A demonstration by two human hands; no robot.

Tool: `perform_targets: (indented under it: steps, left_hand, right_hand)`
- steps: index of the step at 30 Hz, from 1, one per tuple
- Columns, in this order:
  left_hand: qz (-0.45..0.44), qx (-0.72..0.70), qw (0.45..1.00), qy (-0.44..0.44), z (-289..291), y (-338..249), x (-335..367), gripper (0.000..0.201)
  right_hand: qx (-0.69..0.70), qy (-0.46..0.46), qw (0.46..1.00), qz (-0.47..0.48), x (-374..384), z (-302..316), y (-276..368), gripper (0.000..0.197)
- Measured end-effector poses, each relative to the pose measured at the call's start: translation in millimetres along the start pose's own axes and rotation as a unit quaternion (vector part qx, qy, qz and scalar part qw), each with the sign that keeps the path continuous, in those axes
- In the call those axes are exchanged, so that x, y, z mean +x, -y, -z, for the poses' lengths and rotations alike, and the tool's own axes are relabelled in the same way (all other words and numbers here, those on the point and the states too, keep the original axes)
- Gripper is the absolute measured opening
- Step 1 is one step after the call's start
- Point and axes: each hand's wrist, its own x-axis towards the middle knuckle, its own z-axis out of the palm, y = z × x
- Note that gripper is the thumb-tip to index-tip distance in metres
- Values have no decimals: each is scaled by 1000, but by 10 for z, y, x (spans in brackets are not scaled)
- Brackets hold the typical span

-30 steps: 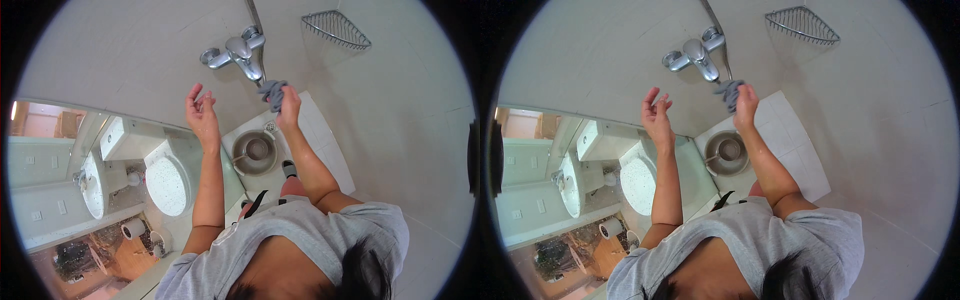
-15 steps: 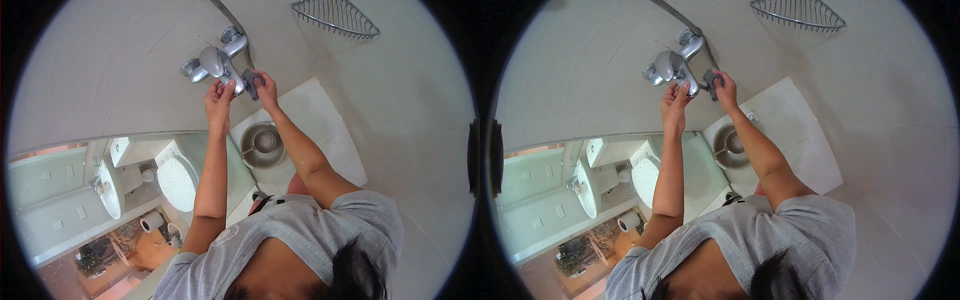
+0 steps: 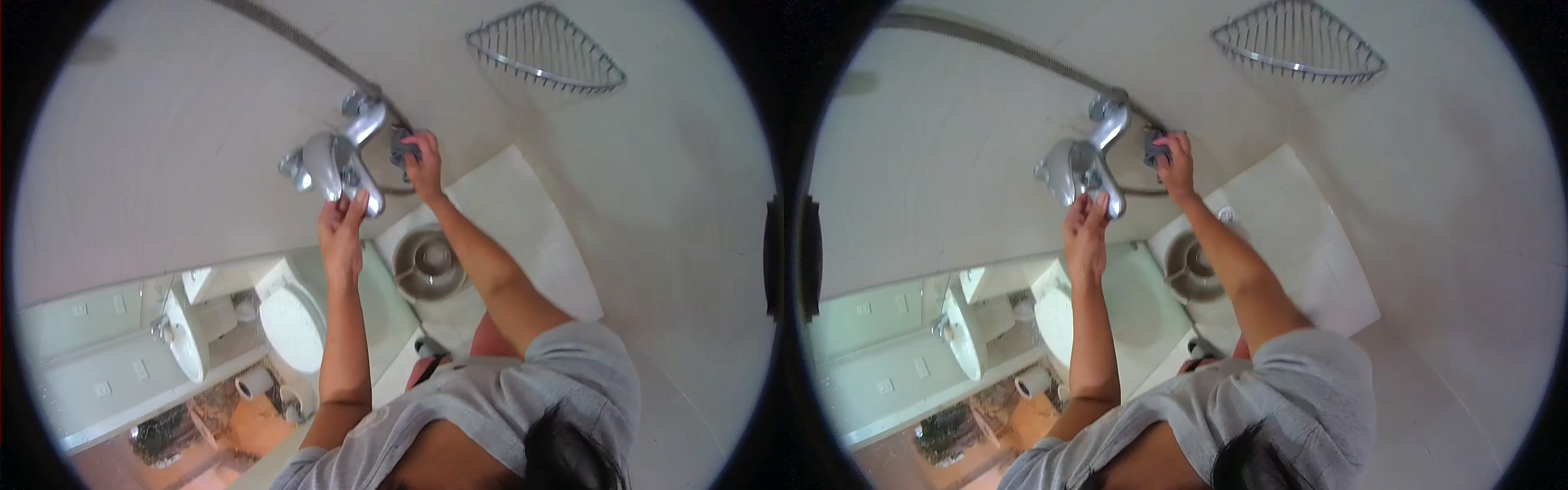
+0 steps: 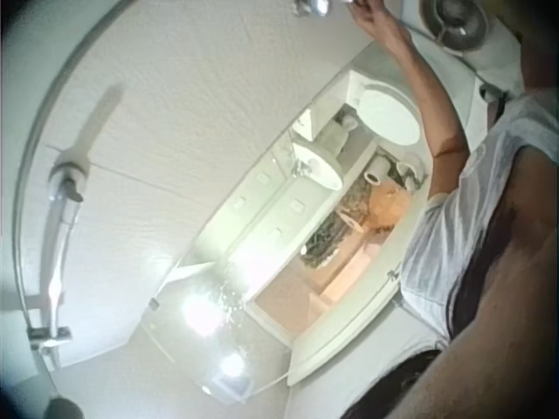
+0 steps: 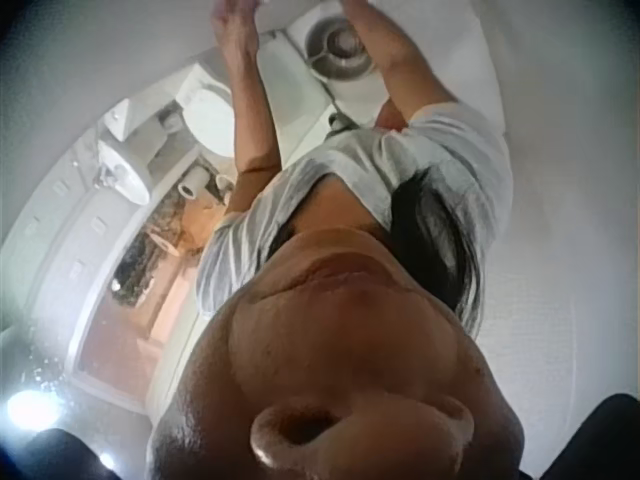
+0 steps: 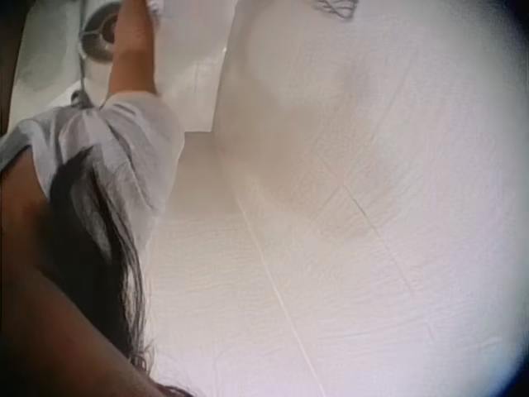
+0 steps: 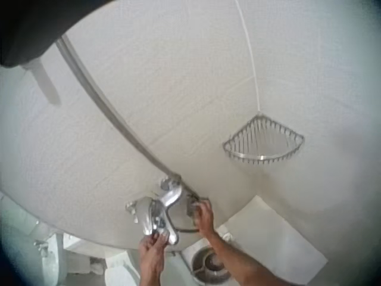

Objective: The person cleans a bathroom by first rinsing a mop head in a bucket, then pouring water from a basin onto the floor and wiping it with their hand. They proceed to wipe the sink, shower walls, and floor using a cloth.

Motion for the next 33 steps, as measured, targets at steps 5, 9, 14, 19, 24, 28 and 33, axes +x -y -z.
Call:
perform_targets:
  steps: [5,9,14,19,24,28,33]
  left_hand:
    - [-18,-42,999,-8,-152,-20,-29,40]
    - [-21,-44,998,-40,-239,-3,-74,32]
    - [-30,-10,998,-48,-64,68,-198,43]
    - [-4,-35,999,-27,-245,174,-343,54]
    - [-4,-49,998,-34,-143,239,-426,56]
    - [-68,-55,994,-67,-102,-19,-194,55]
    - [-134,61,988,-43,42,-130,39,50]
  right_hand:
    - [-25,-154,988,-5,882,42,310,36]
    - [-62,-48,997,-1,1111,403,479,34]
    - [-178,29,974,133,1935,1196,1462,34]
    - [-487,264,831,44,3073,2133,1141,37]
    - [-538,389,745,64,2804,2120,810,36]
    - [-377,498,778,-61,2928,2245,1038,31]
    - [-661,247,708,41,2993,2463,742,40]
